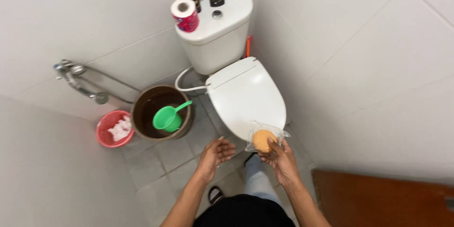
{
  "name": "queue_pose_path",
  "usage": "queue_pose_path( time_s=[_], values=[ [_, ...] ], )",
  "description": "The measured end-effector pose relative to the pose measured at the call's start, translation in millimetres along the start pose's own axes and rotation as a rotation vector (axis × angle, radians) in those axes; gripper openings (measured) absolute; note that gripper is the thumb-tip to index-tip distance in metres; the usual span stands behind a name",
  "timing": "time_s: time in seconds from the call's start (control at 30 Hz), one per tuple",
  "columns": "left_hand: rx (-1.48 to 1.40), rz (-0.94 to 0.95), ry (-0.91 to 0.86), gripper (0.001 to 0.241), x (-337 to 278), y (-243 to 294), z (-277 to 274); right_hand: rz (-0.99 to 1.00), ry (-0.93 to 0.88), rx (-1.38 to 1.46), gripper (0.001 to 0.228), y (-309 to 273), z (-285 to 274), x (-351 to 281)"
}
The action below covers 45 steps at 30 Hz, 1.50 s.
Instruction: The person carries a blue basket of toiletries into the bathroom and places items one at a time on the toilet tank, including a roll of toilet paper, a wrapped sponge, a jar of cream, and small bottles, then walks toward the sink.
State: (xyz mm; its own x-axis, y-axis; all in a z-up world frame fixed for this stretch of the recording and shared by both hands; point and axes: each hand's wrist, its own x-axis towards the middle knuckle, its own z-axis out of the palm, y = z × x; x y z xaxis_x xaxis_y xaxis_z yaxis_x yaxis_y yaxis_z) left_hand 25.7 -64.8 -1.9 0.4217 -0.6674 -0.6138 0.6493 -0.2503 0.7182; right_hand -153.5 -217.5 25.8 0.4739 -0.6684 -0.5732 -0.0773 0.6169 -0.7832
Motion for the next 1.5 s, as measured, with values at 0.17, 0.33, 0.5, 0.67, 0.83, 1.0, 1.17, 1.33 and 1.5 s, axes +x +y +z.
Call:
queue_pose_path(
  time_s=[0.17, 0.33, 0.5, 0.67, 0.83, 1.0, 1.17, 1.33, 1.5],
  values=[
    [-0.011, -0.045, 0.002, 0.049, 57, 16, 33, -0.03, 0.015, 0.059, 0.054, -52, -36, 75],
    [0.022, -0.056, 0.125, 0.051, 117, 65, 66, 0.035, 0.032, 0.09, 0.053, -95, -57, 140],
    [0.062, 0.128, 0.104, 0.042, 177, 122, 92, 0.032, 0.132, 0.042, 0.048, -131, -52, 201],
    [0.174, 0.207, 0.07, 0.035, 224, 149, 96, 0.034, 0.065, 0.051, 0.045, -162, -12, 249],
    [0.389, 0.238, 0.047, 0.036, 253, 194, 87, -0.022, 0.03, -0.007, 0.043, -183, 51, 298],
    [0.452, 0.393, 0.009, 0.045, 304, 237, 73, -0.107, 0.067, -0.201, 0.052, -214, 112, 360],
    [0.559, 0.355, -0.011, 0.059, 314, 290, 80, -0.158, 0.027, -0.186, 0.051, -237, 157, 410],
    [0.516, 0.427, -0.096, 0.064, 338, 287, 76, -0.193, -0.086, -0.129, 0.042, -250, 180, 448],
    [0.545, 0.393, -0.106, 0.061, 348, 286, 67, -0.251, -0.069, -0.378, 0.036, -266, 200, 463]
  ],
)
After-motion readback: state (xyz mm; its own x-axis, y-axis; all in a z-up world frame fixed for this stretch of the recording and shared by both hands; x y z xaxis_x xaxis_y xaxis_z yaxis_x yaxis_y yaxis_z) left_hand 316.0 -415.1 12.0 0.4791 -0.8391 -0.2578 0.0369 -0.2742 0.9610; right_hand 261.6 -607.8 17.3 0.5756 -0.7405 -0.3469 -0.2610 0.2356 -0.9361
